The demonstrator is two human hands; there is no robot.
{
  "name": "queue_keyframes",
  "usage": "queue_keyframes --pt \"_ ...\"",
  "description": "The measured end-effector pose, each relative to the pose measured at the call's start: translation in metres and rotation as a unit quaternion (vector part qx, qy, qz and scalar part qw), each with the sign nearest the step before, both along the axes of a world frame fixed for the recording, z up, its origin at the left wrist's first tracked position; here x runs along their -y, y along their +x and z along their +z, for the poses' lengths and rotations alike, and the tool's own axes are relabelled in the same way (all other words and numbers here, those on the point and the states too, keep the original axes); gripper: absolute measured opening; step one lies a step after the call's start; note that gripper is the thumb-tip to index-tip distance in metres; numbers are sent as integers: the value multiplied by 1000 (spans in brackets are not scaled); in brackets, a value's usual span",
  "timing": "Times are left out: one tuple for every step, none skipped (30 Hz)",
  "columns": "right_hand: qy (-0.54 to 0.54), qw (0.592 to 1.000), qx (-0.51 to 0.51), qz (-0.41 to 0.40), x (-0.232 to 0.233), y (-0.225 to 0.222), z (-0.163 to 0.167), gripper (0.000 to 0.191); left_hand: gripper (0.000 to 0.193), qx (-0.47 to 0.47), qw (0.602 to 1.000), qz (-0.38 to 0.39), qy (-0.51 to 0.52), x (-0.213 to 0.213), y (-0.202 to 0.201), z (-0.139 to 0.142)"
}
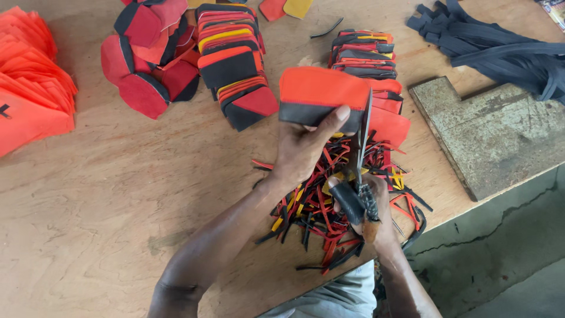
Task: The person uses shears to trim excess fabric from the edges of small zippered pouches. They handle each pouch one at a time, cutting along the seams and discarding the trimmings onto the table.
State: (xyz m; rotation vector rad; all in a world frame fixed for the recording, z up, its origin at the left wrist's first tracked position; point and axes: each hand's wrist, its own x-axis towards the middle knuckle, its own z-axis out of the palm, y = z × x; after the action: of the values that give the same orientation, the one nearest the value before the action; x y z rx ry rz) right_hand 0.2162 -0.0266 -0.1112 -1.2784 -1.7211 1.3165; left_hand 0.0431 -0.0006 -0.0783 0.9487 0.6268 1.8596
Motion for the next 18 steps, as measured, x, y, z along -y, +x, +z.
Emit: queue_keyframes --pt "-10 1000 -28 -4 -1 -3 1 33 21 15 1000 9 -16 -1 1 -1" --pt "-19 998 -55 -9 -1 -5 2 35 23 10 1000 21 -8 -1 1 -2" --pt "-5 999 -51 6 -1 -5 3 34 25 5 999 32 0 -1 1 -2" --pt "9 999 -47 22 -1 -7 3 34 28 -1 999 42 8 -2 1 -1" --pt "24 998 -44 38 -1 -7 3 35 33 5 999 48 17 -3 0 0" --pt "44 998 -42 29 1 -9 2 37 39 12 998 55 24 -3 -1 1" --pt "62 997 -38 22 5 -11 0 40 44 20 997 63 29 -2 -1 2" --pt "81 996 -36 15 7 -13 -1 44 50 24 997 66 29 0 -1 3" --pt "99 995 -19 20 7 -14 -2 43 55 27 997 67 30 1 -2 5" --pt "116 993 -2 25 7 -14 -2 42 61 31 997 67 31 2 -3 6" --pt "132 991 16 29 7 -15 -2 41 62 30 997 68 25 3 -3 7" --pt "124 991 7 43 5 -15 -1 38 63 29 997 68 20 4 -3 7" --pt "115 992 -1 57 1 -16 0 36 64 28 997 70 15 5 -3 8" --pt "107 992 -10 72 -1 -16 1 34 63 32 997 72 15 5 -3 8" --pt "123 990 -2 70 -1 -17 2 33 63 35 997 74 16 4 -2 8" --pt "138 988 6 69 -2 -19 2 33 63 39 996 76 17 4 -2 8" --pt "153 986 14 67 -3 -20 3 32 62 37 996 74 19 4 -3 8" --pt "150 986 1 68 -3 -20 3 31 62 35 997 73 20 4 -3 8"
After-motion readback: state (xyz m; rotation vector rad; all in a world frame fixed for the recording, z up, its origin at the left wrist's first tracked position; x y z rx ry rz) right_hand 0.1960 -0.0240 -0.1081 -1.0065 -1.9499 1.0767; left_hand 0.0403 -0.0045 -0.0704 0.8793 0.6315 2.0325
